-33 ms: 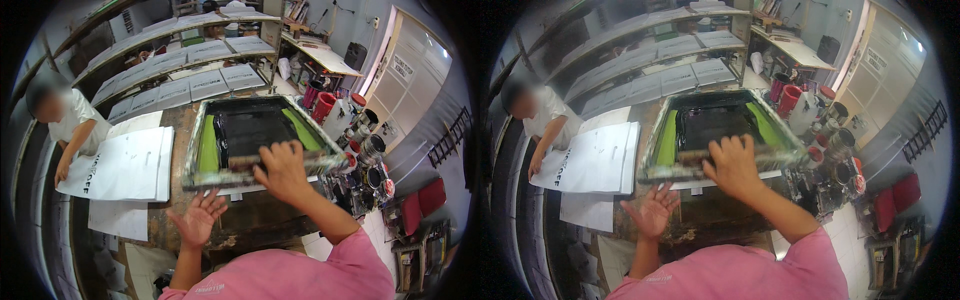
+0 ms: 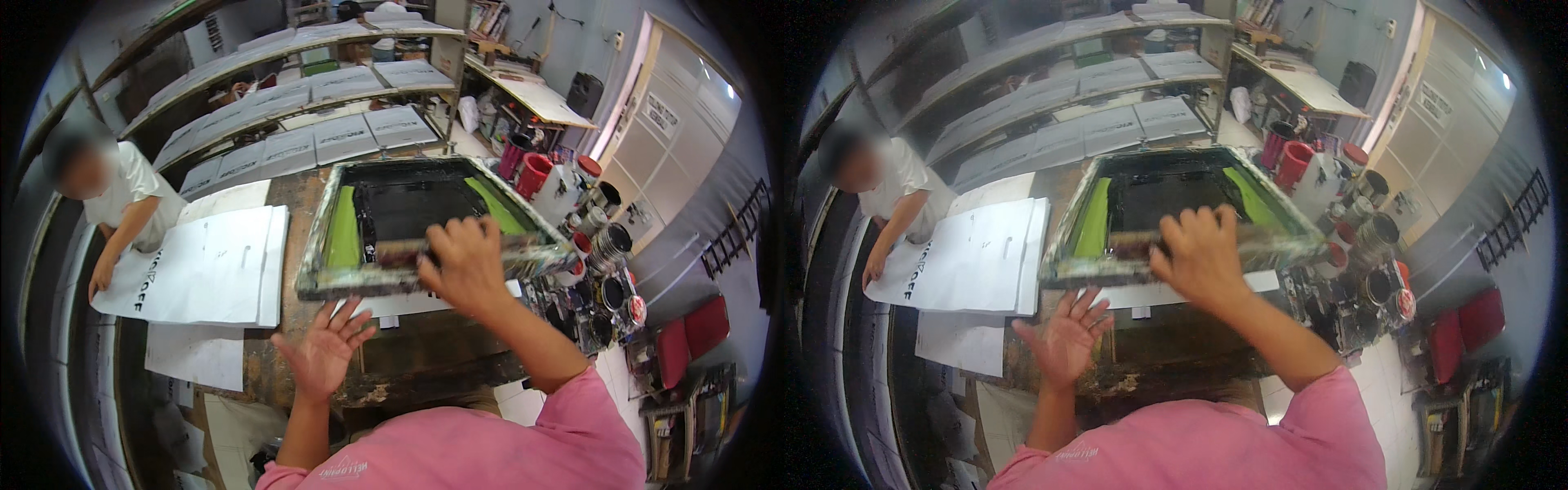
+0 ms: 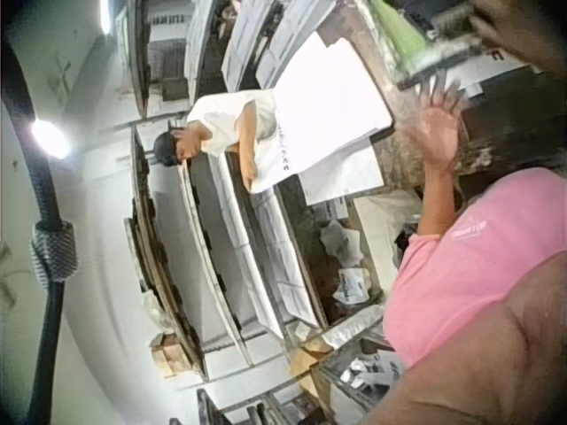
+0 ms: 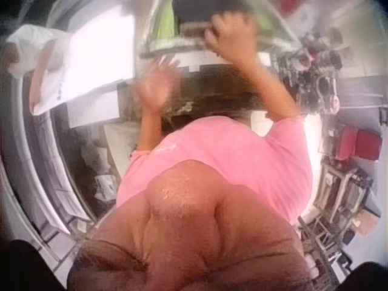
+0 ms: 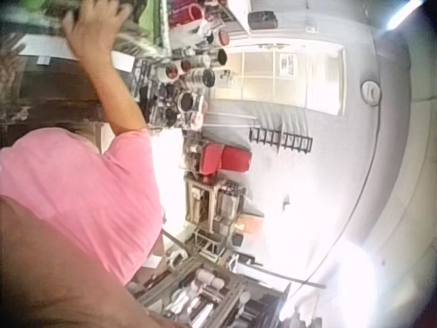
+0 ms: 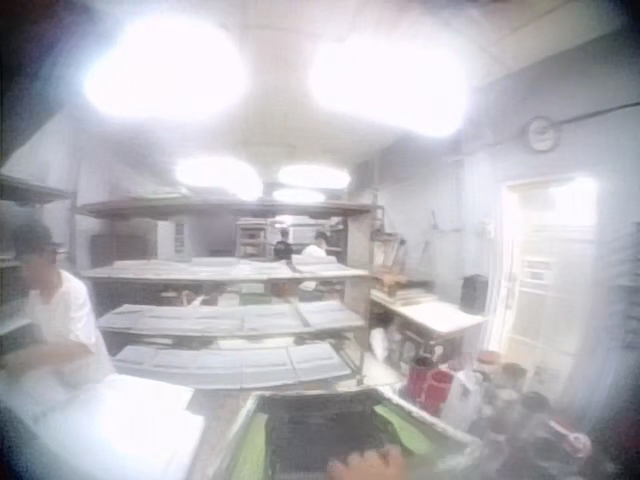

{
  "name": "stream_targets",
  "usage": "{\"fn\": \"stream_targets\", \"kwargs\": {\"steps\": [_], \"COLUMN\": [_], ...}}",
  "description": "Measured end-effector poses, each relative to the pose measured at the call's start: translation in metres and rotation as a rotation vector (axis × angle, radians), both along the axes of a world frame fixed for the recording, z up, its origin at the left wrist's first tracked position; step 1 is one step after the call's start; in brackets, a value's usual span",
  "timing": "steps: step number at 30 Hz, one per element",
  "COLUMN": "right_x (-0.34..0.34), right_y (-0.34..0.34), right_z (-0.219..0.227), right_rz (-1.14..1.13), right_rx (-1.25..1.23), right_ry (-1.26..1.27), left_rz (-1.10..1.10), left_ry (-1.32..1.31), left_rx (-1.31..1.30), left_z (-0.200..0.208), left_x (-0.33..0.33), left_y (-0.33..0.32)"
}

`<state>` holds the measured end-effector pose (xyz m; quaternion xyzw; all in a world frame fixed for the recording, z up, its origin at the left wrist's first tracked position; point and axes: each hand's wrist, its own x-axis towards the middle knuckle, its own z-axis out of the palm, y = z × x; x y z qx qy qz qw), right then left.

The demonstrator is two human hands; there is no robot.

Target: The person performs screen printing on white plastic bags by placing a bag on the base, lowering the screen frame, and using a squeegee to spread black ink across the stencil multiple times before lifting the frame and setting the bag aside.

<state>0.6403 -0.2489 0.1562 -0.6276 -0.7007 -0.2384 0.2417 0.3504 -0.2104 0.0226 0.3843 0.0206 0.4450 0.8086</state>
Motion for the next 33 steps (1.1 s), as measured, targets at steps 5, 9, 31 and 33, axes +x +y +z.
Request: {"fn": "stream_targets", "kwargs": {"steps": [5,9,31,33], "right_x": [0.01,0.026,0.016,0.017], "right_y": [0.043,0.069,0.115,0.114], "right_z": [0.067,0.091,0.182,0.185], "right_rz": [0.038,0.083,-0.205,-0.18], "right_rx": [0.047,0.132,-0.237,-0.304], "right_ry": [0.037,0.036,0.199,0.265], "left_rz": [0.446,0.544,1.038,1.156], "left_ry": [1.133,1.896,1.207,1.209], "left_rx": [0.683,0.893,0.759,0.781], "left_z": [0.0,-0.058,0.015,0.025], "left_x": [0.025,0.043,0.102,0.1], "left_y": [0.028,0.01,0.084,0.086]}}
